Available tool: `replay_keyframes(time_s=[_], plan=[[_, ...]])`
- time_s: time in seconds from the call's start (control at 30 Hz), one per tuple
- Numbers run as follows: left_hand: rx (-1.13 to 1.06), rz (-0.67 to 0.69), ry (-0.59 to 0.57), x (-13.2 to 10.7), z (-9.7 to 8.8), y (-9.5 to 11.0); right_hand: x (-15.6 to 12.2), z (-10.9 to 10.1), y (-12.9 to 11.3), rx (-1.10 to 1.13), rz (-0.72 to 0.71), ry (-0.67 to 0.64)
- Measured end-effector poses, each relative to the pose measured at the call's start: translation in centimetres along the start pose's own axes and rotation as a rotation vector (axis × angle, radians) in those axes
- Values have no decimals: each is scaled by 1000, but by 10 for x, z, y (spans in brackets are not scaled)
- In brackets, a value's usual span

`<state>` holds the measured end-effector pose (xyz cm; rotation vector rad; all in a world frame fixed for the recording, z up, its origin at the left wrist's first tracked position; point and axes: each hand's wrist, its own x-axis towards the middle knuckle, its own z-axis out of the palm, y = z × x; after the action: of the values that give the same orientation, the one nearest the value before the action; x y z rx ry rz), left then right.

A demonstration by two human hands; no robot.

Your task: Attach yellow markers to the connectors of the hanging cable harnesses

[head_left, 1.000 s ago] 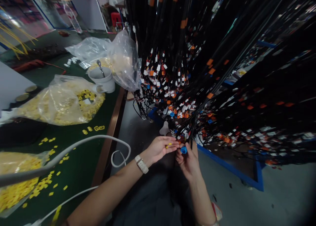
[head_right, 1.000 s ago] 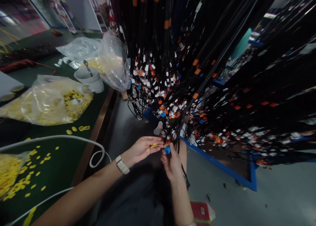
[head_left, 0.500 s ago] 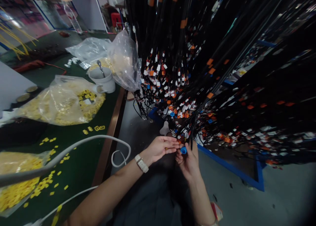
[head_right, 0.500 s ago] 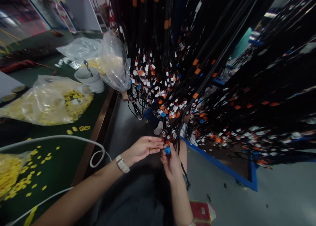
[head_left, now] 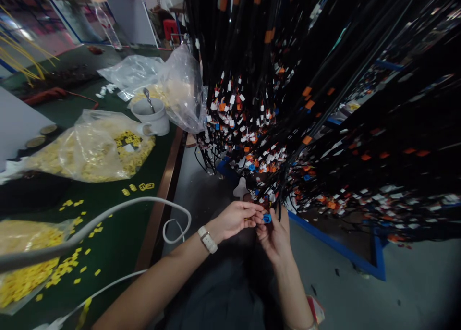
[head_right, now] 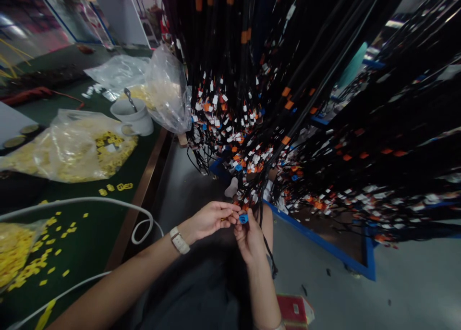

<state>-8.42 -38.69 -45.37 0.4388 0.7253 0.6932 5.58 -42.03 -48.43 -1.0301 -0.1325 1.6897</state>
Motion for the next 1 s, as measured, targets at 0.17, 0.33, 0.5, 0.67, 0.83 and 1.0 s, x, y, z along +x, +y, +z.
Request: replay_keyframes(time_s=[0.17, 0.33, 0.5, 0.67, 0.83, 1.0], plan=[[-13, 7, 37, -1, 1, 1, -2, 3, -2, 29, 14, 8], [35, -12, 26, 0, -1, -3, -3, 6, -2, -3, 7, -3], [245, 32, 97, -1, -1, -5, -2, 2, 0, 22, 17, 10], [378, 72, 122, -3, 3, -4, -1, 2, 1, 31, 28, 66], [372, 175, 54, 1, 7, -8, -4, 8, 3, -33, -29, 88], [845, 326, 160, 0, 6, -10, -7, 14, 3, -108, -134, 79]])
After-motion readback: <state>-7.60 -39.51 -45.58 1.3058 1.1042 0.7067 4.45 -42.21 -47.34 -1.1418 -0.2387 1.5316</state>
